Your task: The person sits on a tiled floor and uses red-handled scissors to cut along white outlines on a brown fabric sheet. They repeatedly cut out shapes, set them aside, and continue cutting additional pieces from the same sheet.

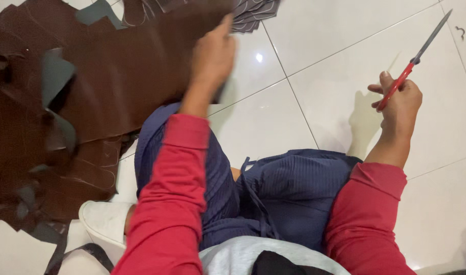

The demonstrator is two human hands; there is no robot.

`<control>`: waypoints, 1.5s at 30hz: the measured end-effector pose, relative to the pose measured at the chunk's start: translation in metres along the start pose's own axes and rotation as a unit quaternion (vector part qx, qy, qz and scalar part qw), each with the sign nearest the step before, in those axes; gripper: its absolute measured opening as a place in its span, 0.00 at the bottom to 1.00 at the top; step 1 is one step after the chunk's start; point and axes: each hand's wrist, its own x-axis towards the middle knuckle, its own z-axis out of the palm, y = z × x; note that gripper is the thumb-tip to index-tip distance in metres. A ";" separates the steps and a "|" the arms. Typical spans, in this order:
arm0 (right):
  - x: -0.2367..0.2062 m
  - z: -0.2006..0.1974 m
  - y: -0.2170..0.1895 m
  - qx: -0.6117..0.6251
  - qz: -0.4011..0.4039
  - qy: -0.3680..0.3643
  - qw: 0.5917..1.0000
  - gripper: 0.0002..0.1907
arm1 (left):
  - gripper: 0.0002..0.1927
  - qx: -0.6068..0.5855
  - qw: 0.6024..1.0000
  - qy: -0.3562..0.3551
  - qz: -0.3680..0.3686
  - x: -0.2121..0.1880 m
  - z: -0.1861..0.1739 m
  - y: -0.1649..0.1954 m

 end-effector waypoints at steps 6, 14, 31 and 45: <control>0.016 -0.010 0.023 0.091 -0.051 0.052 0.993 0.17 | 0.20 -0.207 0.977 -0.037 0.029 -0.001 0.089 0.142; 0.045 -0.034 0.070 0.174 -0.090 0.195 0.961 0.15 | 0.45 -0.189 0.966 -0.072 0.162 -0.062 0.179 0.102; -0.002 0.050 0.055 -0.325 -0.132 -0.076 0.933 0.22 | 0.44 0.147 0.973 -0.014 -0.177 -0.136 0.182 -0.010; 0.044 -0.003 0.108 -0.388 0.013 0.057 0.920 0.21 | 0.47 0.140 0.912 0.148 -0.355 -0.081 0.141 -0.069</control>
